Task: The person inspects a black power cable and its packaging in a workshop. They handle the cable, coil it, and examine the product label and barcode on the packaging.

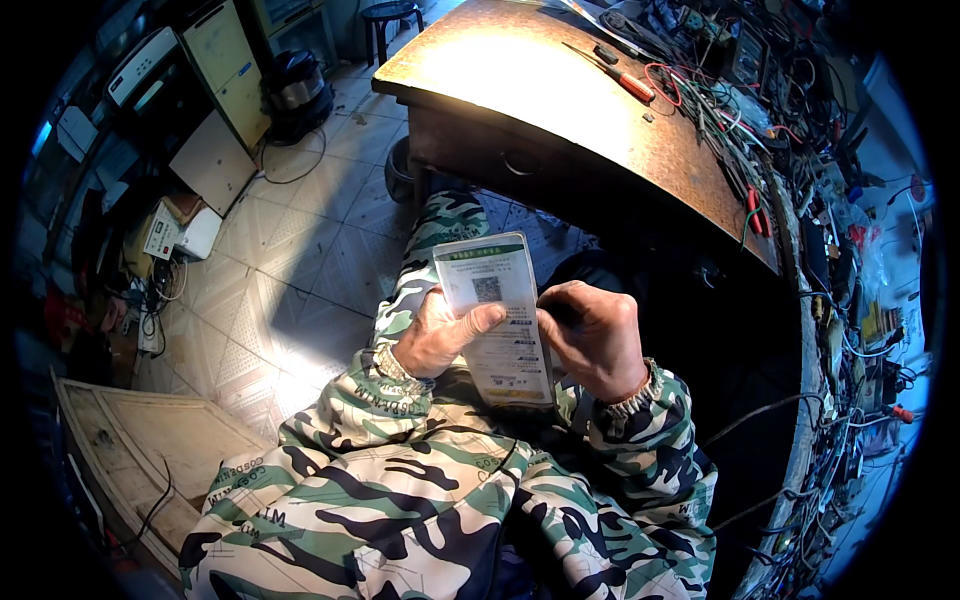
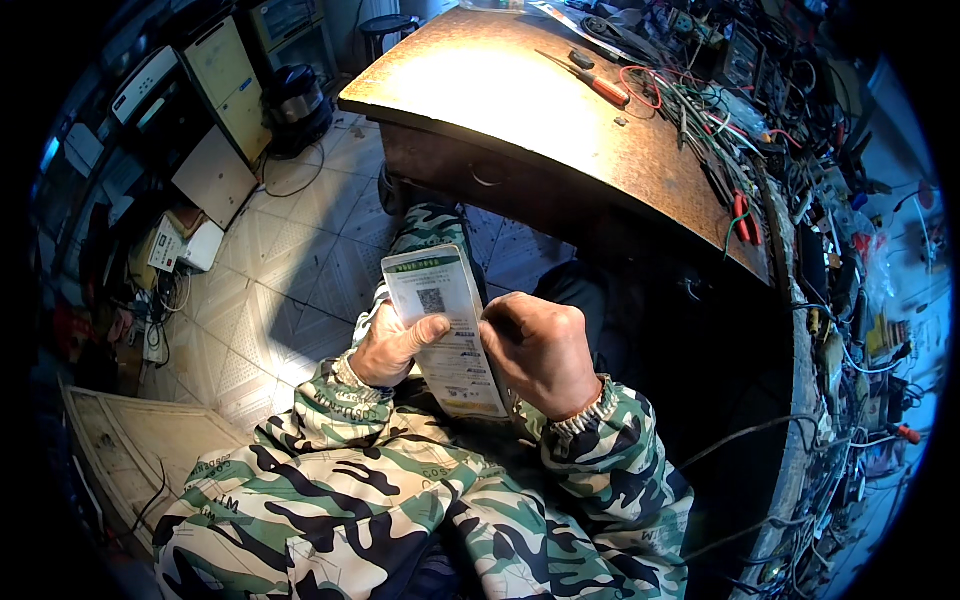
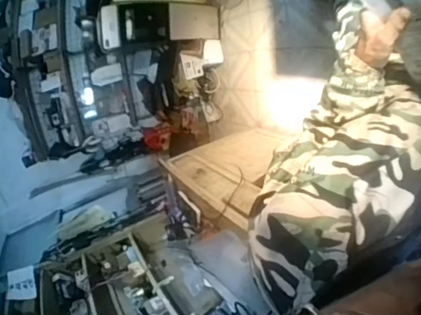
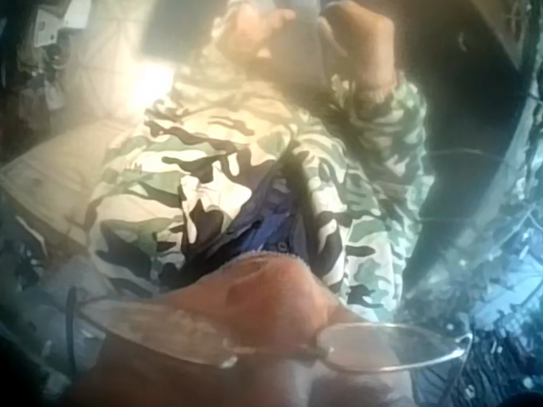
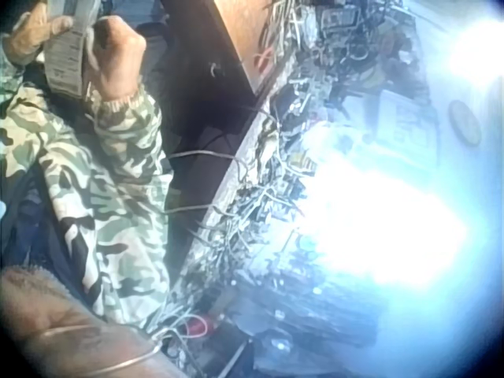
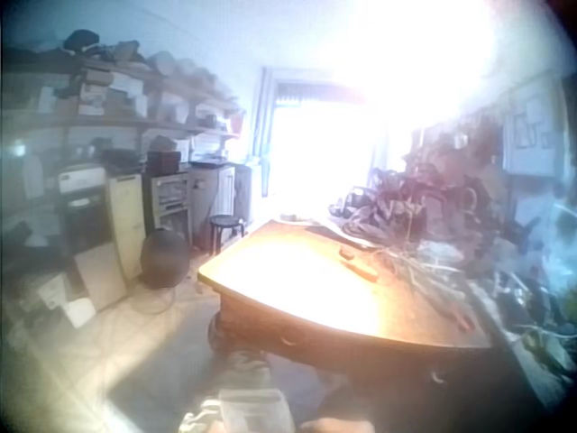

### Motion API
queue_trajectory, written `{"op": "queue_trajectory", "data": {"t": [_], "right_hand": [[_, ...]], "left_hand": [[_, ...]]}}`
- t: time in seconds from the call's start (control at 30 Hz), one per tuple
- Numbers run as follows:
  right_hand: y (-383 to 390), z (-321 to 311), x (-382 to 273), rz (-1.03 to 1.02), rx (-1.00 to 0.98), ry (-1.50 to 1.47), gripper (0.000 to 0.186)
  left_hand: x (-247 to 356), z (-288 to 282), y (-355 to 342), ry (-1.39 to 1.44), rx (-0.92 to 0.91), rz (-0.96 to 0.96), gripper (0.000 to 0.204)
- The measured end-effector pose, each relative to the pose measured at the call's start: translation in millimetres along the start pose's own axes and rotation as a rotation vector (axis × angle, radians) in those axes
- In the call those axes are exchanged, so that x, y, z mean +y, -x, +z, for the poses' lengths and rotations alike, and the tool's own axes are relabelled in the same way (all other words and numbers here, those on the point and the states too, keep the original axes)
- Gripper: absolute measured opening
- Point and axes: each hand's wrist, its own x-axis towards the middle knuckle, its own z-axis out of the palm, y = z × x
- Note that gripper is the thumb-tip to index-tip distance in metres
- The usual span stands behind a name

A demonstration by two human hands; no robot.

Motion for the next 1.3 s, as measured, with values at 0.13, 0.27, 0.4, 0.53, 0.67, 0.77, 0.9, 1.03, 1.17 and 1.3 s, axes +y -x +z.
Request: {"op": "queue_trajectory", "data": {"t": [0.13, 0.27, 0.4, 0.53, 0.67, 0.77, 0.9, 1.03, 1.17, 1.3], "right_hand": [[5.5, 2.7, 1.9, 0.181, 0.010, -0.186, 0.009], [6.1, 16.5, -2.8, 0.060, 0.155, -0.030, 0.012], [3.8, 21.2, -5.1, 0.097, 0.189, -0.057, 0.012], [-2.4, 19.2, -6.7, 0.166, 0.180, -0.184, 0.013], [-11.7, 19.8, -4.7, 0.055, 0.266, -0.160, 0.018], [-23.1, 21.4, -12.6, 0.016, 0.343, -0.100, 0.025], [-28.8, 26.3, -22.5, -0.032, 0.400, 0.036, 0.030], [-23.0, 31.5, -23.4, -0.150, 0.422, 0.237, 0.038], [-13.2, 36.7, -23.6, -0.166, 0.423, 0.316, 0.045], [0.2, 39.6, -22.1, -0.107, 0.402, 0.334, 0.048]], "left_hand": [[3.3, 0.1, -0.3, 0.027, -0.011, 0.020, 0.042], [6.3, 4.5, 0.5, -0.005, 0.033, 0.001, 0.041], [13.7, 8.2, 0.5, 0.009, 0.029, 0.010, 0.038], [17.1, 10.3, 2.7, -0.007, 0.006, 0.046, 0.038], [18.0, 15.7, 2.2, -0.006, 0.004, 0.042, 0.041], [16.3, 15.5, 2.1, 0.013, -0.013, 0.056, 0.042], [10.5, 15.4, 3.4, -0.025, 0.021, 0.091, 0.039], [7.4, 19.7, 5.4, -0.001, 0.056, 0.142, 0.038], [3.5, 23.3, 6.9, 0.012, 0.100, 0.122, 0.039], [5.3, 30.0, 10.7, -0.016, 0.152, 0.157, 0.035]]}}
